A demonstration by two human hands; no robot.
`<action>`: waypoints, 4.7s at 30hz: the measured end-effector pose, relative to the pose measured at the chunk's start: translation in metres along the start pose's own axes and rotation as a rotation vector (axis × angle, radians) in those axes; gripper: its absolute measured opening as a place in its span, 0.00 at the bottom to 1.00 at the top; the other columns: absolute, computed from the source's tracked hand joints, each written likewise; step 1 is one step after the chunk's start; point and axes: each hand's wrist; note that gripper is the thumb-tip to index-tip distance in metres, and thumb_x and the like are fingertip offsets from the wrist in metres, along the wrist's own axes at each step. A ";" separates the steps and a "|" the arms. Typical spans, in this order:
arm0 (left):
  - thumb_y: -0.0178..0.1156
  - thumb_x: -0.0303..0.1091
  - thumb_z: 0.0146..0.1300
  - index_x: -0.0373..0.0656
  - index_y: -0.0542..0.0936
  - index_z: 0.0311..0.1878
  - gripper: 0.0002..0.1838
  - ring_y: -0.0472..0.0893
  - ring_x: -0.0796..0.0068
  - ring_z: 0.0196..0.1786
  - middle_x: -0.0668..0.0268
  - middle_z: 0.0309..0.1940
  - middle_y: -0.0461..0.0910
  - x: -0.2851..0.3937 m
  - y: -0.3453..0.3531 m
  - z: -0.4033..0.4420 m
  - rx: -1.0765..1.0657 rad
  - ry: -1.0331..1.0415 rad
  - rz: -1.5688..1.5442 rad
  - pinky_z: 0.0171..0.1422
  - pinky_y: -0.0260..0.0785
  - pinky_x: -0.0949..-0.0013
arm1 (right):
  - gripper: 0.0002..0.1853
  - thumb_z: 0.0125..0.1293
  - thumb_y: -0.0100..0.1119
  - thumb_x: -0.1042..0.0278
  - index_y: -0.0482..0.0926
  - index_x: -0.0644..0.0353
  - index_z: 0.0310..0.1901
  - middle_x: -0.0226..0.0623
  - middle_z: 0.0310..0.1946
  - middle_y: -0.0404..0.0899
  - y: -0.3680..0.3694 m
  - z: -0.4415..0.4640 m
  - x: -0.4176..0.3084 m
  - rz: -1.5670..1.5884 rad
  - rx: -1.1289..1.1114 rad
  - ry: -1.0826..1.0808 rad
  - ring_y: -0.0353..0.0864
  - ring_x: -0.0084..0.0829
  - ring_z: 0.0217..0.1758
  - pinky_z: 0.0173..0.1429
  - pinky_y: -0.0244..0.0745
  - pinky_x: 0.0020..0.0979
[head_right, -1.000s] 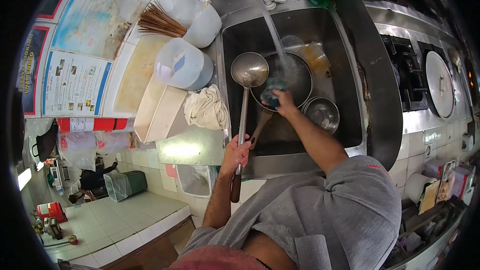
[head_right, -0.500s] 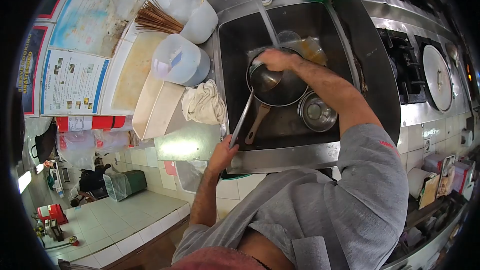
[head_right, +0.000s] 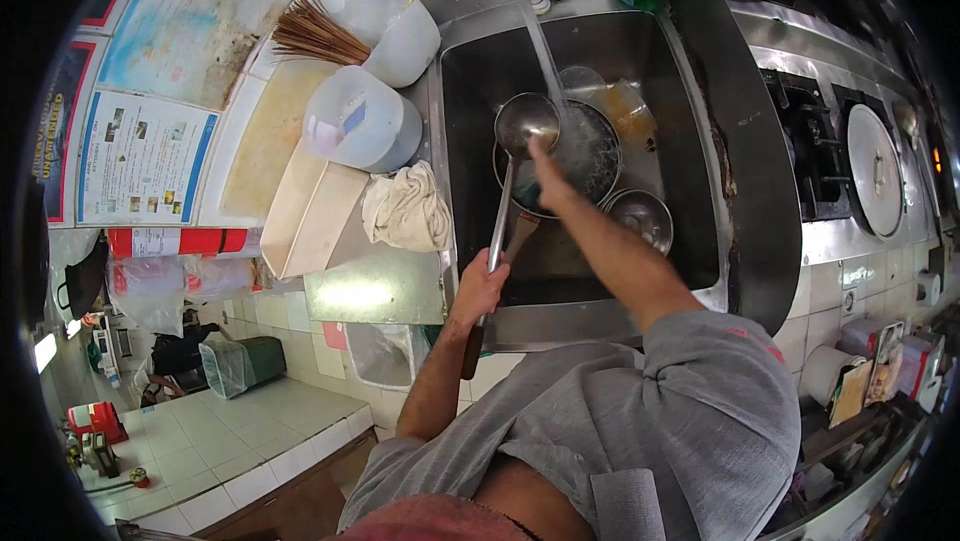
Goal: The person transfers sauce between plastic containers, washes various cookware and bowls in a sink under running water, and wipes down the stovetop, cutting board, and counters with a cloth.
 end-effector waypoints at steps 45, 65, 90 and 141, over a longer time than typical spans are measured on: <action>0.51 0.34 0.65 0.40 0.71 0.46 0.10 0.61 0.88 0.13 0.74 0.19 0.64 0.114 -0.020 0.040 -0.582 -0.396 -1.340 0.14 0.55 0.79 | 0.21 0.57 0.49 0.79 0.66 0.63 0.54 0.45 0.52 0.67 -0.025 0.036 -0.094 0.192 -0.140 -0.117 0.70 0.50 0.52 0.45 0.72 0.61; 0.43 0.48 0.67 0.29 0.59 0.62 0.31 0.64 0.48 0.61 0.42 0.59 0.62 0.127 0.006 0.205 0.328 0.461 -0.027 0.65 0.55 0.61 | 0.24 0.65 0.42 0.39 0.70 0.55 0.39 0.19 0.13 0.53 0.033 0.005 -0.162 -0.075 -0.670 -0.263 0.48 0.16 0.11 0.15 0.45 0.23; 0.53 0.31 0.52 0.46 0.80 0.42 0.14 0.76 0.50 0.49 0.51 0.42 0.78 0.230 0.005 0.260 0.238 0.283 0.698 0.54 0.68 0.55 | 0.13 0.63 0.55 0.59 0.72 0.61 0.29 0.28 0.14 0.66 -0.037 0.024 -0.118 -0.381 -0.369 -0.459 0.61 0.20 0.12 0.15 0.55 0.25; 0.55 0.40 0.64 0.43 0.74 0.39 0.09 0.75 0.80 0.27 0.71 0.30 0.76 0.080 0.099 0.040 0.085 -0.061 -0.467 0.34 0.72 0.73 | 0.14 0.54 0.61 0.59 0.73 0.55 0.40 0.45 0.30 0.79 -0.578 -0.254 -0.112 -0.965 1.117 -0.522 0.77 0.48 0.39 0.42 0.70 0.46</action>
Point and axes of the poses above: each hand's wrist, its own z-axis towards the middle knuckle, its own y-axis out of the palm, x = y × z
